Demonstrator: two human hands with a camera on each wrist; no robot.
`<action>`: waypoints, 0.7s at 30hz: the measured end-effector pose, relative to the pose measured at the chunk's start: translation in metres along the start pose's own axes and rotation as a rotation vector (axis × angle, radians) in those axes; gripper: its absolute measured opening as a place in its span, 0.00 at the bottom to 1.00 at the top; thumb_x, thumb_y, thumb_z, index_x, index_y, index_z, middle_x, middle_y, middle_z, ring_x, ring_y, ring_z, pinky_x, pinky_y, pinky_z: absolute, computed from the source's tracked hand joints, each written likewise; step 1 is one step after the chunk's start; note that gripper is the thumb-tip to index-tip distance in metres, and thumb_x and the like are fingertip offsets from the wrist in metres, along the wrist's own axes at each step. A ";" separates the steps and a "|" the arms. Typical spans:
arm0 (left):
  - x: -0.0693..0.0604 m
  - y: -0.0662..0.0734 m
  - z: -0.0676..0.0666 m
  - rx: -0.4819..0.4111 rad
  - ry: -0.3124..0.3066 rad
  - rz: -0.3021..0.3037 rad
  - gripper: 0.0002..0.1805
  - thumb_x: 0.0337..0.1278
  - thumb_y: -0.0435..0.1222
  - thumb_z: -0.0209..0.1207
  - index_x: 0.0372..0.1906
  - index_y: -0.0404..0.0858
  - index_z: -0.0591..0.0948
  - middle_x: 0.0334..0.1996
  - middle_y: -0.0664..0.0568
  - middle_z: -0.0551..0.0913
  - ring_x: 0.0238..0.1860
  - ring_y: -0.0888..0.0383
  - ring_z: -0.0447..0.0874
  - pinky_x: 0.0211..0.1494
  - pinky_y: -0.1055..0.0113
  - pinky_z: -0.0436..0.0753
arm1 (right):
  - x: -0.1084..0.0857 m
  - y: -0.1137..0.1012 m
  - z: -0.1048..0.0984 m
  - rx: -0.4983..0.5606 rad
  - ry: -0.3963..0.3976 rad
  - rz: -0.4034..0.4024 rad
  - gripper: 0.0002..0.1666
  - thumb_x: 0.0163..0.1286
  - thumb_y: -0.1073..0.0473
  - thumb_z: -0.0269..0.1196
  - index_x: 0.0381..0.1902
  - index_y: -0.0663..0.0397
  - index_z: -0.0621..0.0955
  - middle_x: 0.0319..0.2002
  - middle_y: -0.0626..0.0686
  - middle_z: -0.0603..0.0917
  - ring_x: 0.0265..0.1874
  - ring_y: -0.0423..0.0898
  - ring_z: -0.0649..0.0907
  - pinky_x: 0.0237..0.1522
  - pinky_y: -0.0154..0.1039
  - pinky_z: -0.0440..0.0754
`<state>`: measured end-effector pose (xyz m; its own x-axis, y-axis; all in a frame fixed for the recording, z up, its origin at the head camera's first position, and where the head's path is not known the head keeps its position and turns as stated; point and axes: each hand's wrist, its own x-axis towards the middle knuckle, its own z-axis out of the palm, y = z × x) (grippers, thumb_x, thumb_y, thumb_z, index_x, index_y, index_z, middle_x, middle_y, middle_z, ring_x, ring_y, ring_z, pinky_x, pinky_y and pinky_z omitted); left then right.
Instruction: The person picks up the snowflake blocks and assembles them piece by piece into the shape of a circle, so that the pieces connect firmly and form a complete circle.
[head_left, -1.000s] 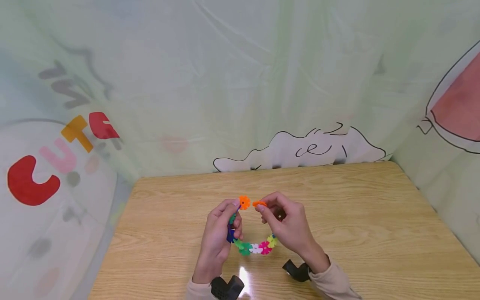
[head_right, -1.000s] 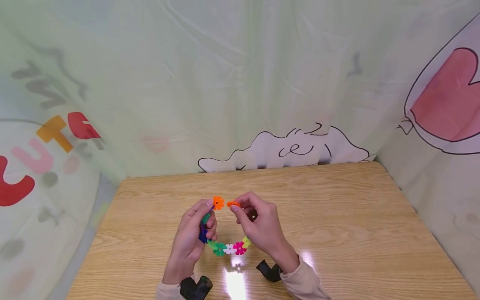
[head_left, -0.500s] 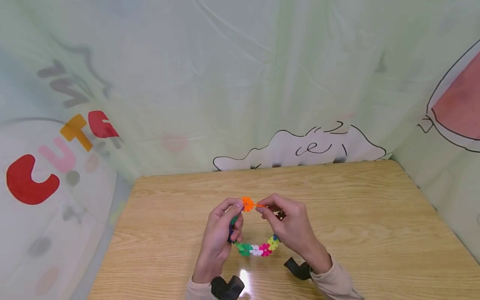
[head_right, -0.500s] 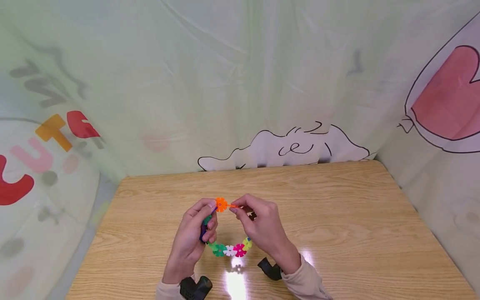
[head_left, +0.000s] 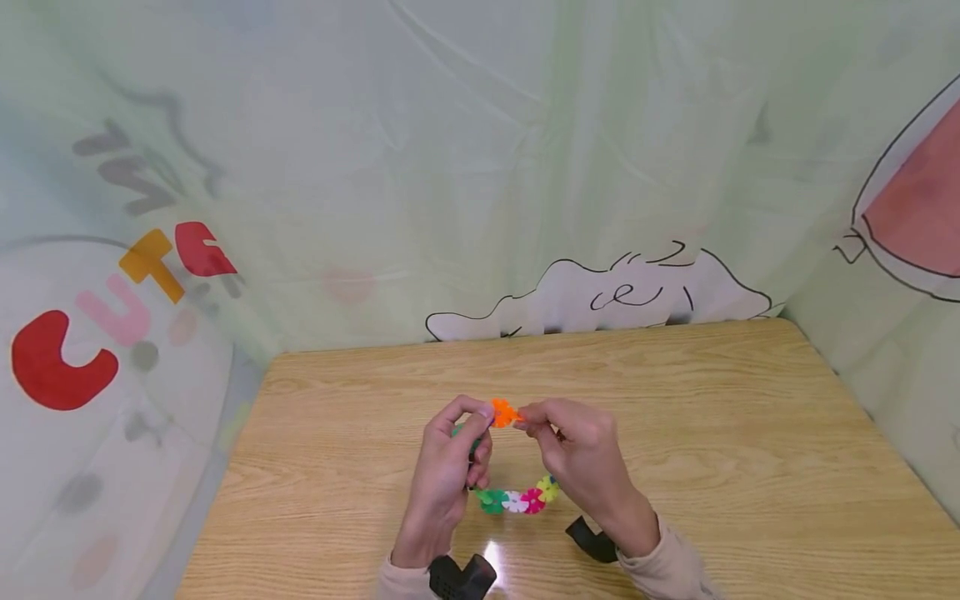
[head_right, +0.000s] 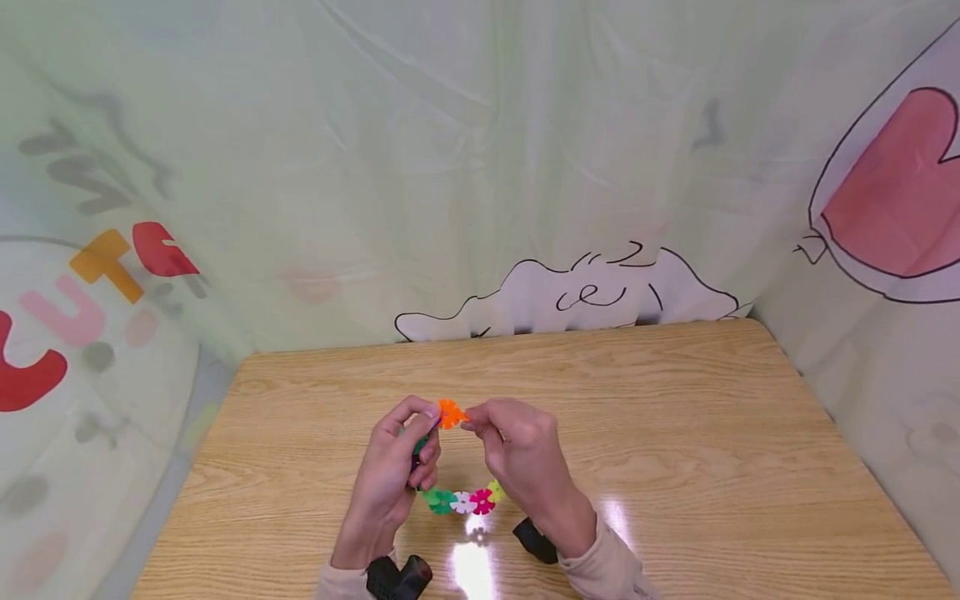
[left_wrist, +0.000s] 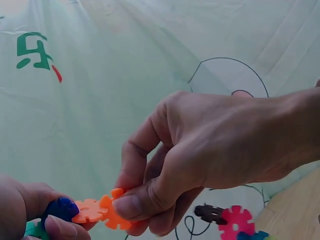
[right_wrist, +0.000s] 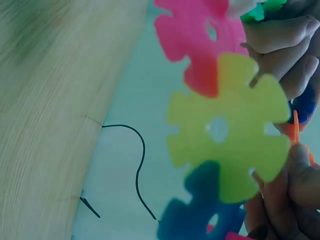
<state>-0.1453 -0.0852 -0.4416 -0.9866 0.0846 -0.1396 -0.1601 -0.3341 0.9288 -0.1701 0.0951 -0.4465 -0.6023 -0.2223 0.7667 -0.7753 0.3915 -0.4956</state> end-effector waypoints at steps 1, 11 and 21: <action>0.000 -0.001 0.000 -0.004 -0.007 0.004 0.07 0.77 0.37 0.59 0.37 0.45 0.80 0.16 0.57 0.66 0.10 0.66 0.59 0.15 0.74 0.65 | 0.000 0.000 0.000 -0.007 0.009 -0.011 0.17 0.55 0.86 0.68 0.31 0.61 0.88 0.27 0.53 0.92 0.23 0.42 0.89 0.28 0.26 0.87; 0.000 -0.004 0.002 -0.020 -0.059 0.016 0.11 0.79 0.40 0.59 0.35 0.44 0.75 0.16 0.58 0.63 0.10 0.67 0.57 0.15 0.75 0.63 | 0.001 -0.005 0.000 -0.059 0.073 -0.081 0.19 0.49 0.86 0.73 0.31 0.61 0.89 0.27 0.52 0.92 0.23 0.45 0.91 0.30 0.30 0.89; -0.001 -0.002 0.003 -0.002 -0.072 0.037 0.13 0.79 0.40 0.58 0.34 0.42 0.72 0.16 0.57 0.63 0.10 0.66 0.57 0.14 0.74 0.62 | 0.001 -0.009 -0.003 -0.114 0.042 -0.095 0.16 0.50 0.81 0.75 0.32 0.60 0.88 0.28 0.52 0.92 0.24 0.45 0.90 0.29 0.34 0.90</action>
<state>-0.1437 -0.0818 -0.4422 -0.9870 0.1394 -0.0797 -0.1233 -0.3403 0.9322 -0.1631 0.0940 -0.4396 -0.5172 -0.2261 0.8254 -0.8002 0.4697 -0.3728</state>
